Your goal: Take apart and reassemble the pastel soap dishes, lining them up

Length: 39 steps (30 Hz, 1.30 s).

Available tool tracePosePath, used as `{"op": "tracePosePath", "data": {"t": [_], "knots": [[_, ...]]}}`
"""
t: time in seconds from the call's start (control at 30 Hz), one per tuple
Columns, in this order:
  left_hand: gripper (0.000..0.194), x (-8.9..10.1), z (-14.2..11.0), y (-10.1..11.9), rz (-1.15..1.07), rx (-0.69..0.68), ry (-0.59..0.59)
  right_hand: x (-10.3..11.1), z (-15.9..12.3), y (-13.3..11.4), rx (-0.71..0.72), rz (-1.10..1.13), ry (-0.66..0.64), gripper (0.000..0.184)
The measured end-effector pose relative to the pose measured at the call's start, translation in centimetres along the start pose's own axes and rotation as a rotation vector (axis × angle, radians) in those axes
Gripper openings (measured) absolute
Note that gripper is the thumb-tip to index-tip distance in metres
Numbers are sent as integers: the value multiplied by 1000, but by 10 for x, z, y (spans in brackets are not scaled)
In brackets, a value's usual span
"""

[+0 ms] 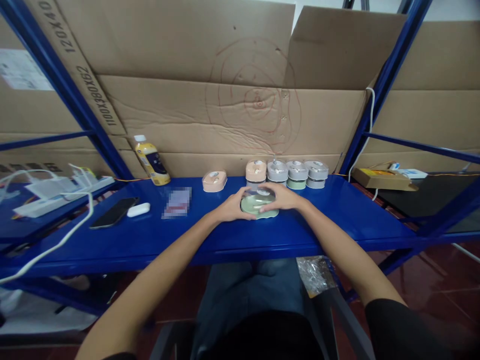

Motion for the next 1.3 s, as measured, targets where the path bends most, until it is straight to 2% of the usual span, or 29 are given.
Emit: {"op": "tracePosePath", "data": {"t": [0.07, 0.17, 0.23, 0.33, 0.43, 0.57, 0.63, 0.7, 0.83, 0.9, 1.0, 1.1, 1.2, 1.3], "knots": [[97, 4, -4, 2, 63, -32, 8, 20, -3, 17, -96, 39, 106, 82], [61, 2, -10, 10, 187, -82, -27, 48, -12, 48, -265, 26, 276, 71], [45, 0, -12, 14, 254, -89, -39, 57, -17, 64, -345, 6, 338, 67], [45, 3, -10, 17, 288, -87, 6, 59, -19, 77, -395, -17, 358, 67], [49, 26, -9, 15, 250, -87, 163, 58, -19, 80, -409, -24, 364, 67], [54, 77, -20, 7, 228, -63, 518, 63, -20, 80, -376, 26, 393, 60], [54, 90, -25, 6, 245, -57, 601, 64, -20, 79, -353, 65, 396, 58], [51, 83, -24, 7, 268, -60, 532, 64, -19, 76, -319, 102, 392, 57], [48, 35, -18, 14, 316, -83, 171, 60, -15, 59, -216, 117, 365, 60], [52, 14, -18, 16, 314, -86, 64, 54, -12, 45, -138, 89, 322, 68], [80, 3, -18, 14, 264, -68, 70, 37, -8, 18, 19, 60, 199, 78], [105, 8, -14, 5, 181, -20, 158, 16, -4, -3, 137, 33, 82, 81], [116, 12, -9, -5, 97, 43, 202, 3, 2, -13, 188, -23, 41, 83], [119, 10, -5, -9, 25, 88, 186, -5, 8, -15, 200, -54, 30, 85]]}}
Point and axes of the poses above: each hand's wrist, its own z-axis towards the middle knuckle, its own x-axis out of the back of the hand, y = z × x, the point moved 10 cm from there along z, towards the middle knuckle, and after that the axes turned 12 degrees about -z, right-handed, at the moved point
